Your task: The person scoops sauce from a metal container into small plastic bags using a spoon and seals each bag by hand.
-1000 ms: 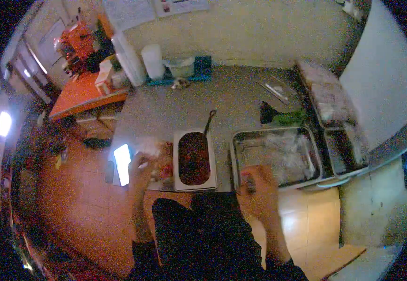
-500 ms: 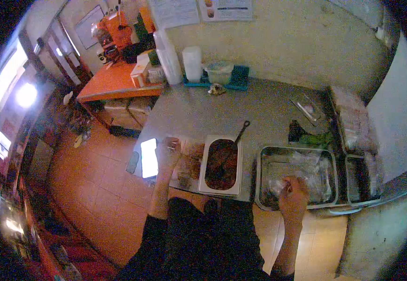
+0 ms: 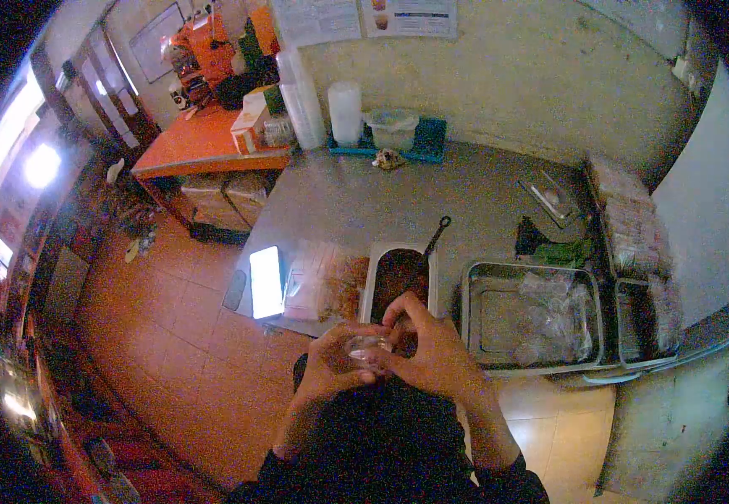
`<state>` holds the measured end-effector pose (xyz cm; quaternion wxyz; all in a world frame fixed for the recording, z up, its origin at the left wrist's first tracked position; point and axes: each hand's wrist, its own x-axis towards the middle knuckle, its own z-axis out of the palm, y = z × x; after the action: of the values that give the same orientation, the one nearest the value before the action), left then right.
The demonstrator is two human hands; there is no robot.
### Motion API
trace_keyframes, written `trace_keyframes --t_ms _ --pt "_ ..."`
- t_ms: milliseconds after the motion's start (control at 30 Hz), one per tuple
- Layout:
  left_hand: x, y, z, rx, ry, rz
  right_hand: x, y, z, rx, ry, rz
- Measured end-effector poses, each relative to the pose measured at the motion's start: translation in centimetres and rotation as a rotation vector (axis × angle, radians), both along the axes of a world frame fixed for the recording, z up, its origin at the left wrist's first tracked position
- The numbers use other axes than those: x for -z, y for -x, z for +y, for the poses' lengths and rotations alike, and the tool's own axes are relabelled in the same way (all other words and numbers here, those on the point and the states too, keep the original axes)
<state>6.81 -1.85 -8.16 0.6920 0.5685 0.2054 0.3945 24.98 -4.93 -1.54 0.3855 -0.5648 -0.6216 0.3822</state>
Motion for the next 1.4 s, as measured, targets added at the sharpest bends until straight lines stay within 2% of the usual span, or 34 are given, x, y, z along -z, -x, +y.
trace_keyframes --t_ms 67,100,167,233,267,333,367,433,467,533,567,633,767,833,967,1033,1267,1333,1400 --pt "0.7 0.5 -0.1 -0.043 0.114 -0.114 0.3 -0.6 0.7 -0.051 0.003 0.052" --pt "1.1 0.6 0.0 -0.041 0.116 -0.118 0.5 -1.1 1.3 0.042 -0.009 0.056" --pt "1.8 0.6 0.0 -0.020 0.366 -0.248 1.9 -1.9 3.1 0.266 -0.105 0.057" --pt "1.8 0.5 -0.3 -0.025 0.375 -0.265 5.5 -3.8 6.2 0.500 -0.216 -0.093" --pt "1.6 0.4 -0.3 -0.035 0.378 -0.280 7.4 -4.7 7.7 0.506 -0.218 -0.095" --pt "1.4 0.4 -0.4 -0.050 0.431 -0.276 9.2 -5.6 10.0 0.615 -0.306 -0.440" --pt "1.5 0.5 -0.6 -0.073 0.487 -0.271 9.1 -5.8 10.6 0.615 -0.307 -0.442" --pt "2.5 0.8 -0.8 -0.088 0.477 -0.293 8.8 -5.3 11.3 0.517 -0.018 0.052" --pt "2.9 1.0 -0.8 -0.103 0.466 -0.313 8.4 -4.8 11.0 0.508 -0.015 0.051" --pt "3.0 1.4 -0.8 -0.117 0.489 -0.353 7.4 -3.6 9.5 0.609 -0.326 -0.075" --pt "3.1 1.5 -0.9 -0.118 0.509 -0.387 6.4 -3.0 8.4 0.601 -0.321 -0.078" --pt "3.5 1.9 -0.8 -0.115 0.518 -0.416 4.2 -2.1 6.0 0.430 -0.312 -0.130" --pt "4.1 2.1 -0.6 -0.159 0.501 -0.437 3.4 -2.1 2.5 0.315 -0.227 -0.189" --pt "3.5 2.3 -0.7 -0.184 0.506 -0.390 2.8 -2.3 1.8 0.250 -0.504 -0.354" --pt "3.6 2.6 -0.8 -0.188 0.492 -0.323 1.6 -2.6 2.0 0.142 -0.461 -0.485" --pt "3.2 2.6 -0.7 -0.197 0.519 -0.299 1.9 -2.7 2.4 -0.003 -0.433 -0.544" --pt "2.8 1.7 -1.0 -0.175 0.523 -0.298 2.9 -3.6 2.8 0.043 -0.466 -0.585" --pt "2.9 1.3 -1.1 -0.182 0.531 -0.299 2.5 -3.4 1.7 0.033 -0.343 -0.734" --pt "2.8 0.9 -1.2 -0.183 0.540 -0.295 2.3 -3.0 0.6 0.005 -0.351 -0.665"
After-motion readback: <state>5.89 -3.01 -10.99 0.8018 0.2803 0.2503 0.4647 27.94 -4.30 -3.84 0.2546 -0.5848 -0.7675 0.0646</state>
